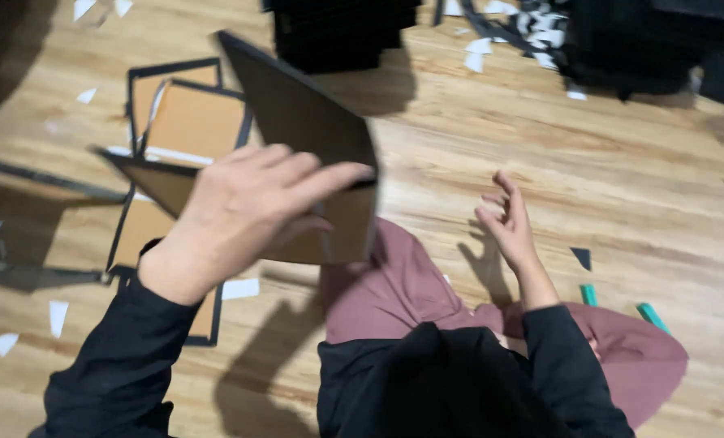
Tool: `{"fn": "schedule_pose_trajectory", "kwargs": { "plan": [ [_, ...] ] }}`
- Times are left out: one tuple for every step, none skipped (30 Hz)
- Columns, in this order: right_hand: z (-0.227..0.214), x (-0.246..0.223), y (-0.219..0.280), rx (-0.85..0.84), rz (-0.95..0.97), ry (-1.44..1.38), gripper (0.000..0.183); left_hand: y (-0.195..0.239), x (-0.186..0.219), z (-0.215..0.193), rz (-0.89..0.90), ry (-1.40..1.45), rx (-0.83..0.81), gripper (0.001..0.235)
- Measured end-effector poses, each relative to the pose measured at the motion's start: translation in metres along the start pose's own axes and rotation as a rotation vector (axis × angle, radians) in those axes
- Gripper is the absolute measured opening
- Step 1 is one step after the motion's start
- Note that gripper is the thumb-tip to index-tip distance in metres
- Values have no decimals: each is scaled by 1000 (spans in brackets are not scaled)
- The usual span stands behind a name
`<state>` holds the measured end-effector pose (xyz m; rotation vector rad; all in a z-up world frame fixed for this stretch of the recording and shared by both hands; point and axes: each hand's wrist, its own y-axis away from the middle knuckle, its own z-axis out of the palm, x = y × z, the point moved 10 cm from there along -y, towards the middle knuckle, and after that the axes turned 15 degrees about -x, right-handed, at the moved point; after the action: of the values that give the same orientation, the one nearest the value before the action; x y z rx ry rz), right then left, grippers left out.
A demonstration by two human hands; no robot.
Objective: The person sits on the floor and assembles rectangular cardboard frames by applying black tape to the edges. They use a green utility knife to cut the tape and smooth it down, then stack the completed frames.
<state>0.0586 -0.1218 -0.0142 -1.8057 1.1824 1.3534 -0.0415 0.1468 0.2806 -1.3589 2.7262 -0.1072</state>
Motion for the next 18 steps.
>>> {"fn": "schedule_pose_trajectory", "kwargs": {
  "plan": [
    [-9, 2, -3, 23, -78, -169, 66, -16, 19, -9, 97, -1, 3, 64],
    [-23, 11, -3, 45, -79, -169, 66, -31, 29, -14, 118, -4, 7, 64],
    [-37, 17, -2, 65, -130, -218, 73, -45, 41, -18, 170, 13, 11, 67],
    [-51, 24, -1, 86, -183, -266, 82, -59, 53, -22, 222, 30, 15, 70],
    [-64, 23, 6, 107, -188, -262, 82, -73, 59, -21, 242, 25, 21, 70],
    [-79, 22, 14, 145, -197, -241, 77, -88, 62, -19, 264, 114, 17, 68],
    [-95, 21, 22, 184, -206, -219, 72, -104, 66, -18, 287, 202, 13, 67],
    [-108, 24, 30, 206, -211, -215, 72, -121, 67, -11, 308, 196, 18, 67],
    [-117, 35, 40, 213, -164, -259, 79, -138, 66, 0, 316, 253, -10, 69],
    [-125, 47, 50, 221, -117, -303, 86, -155, 66, 11, 325, 310, -39, 72],
    [-131, 50, 57, 241, -115, -304, 86, -171, 69, 23, 344, 309, -41, 72],
    [-138, 57, 63, 267, -98, -360, 72, -191, 64, 47, 273, 338, -145, 73],
    [-142, 65, 70, 294, -80, -419, 60, -209, 60, 71, 200, 363, -251, 74],
    [-149, 100, 76, 314, -78, -422, 60, -224, 60, 88, 219, 361, -257, 74],
    [-157, 146, 86, 398, -7, -496, 49, -240, 52, 114, 138, 313, -325, 75],
    [-164, 192, 97, 483, 65, -570, 38, -256, 44, 140, 56, 262, -392, 77],
    [-157, 203, 100, 496, 73, -576, 38, -267, 36, 179, 69, 263, -402, 77],
    [-149, 217, 103, 513, 120, -573, 40, -278, 21, 220, -2, 149, -411, 79]
  ]
}}
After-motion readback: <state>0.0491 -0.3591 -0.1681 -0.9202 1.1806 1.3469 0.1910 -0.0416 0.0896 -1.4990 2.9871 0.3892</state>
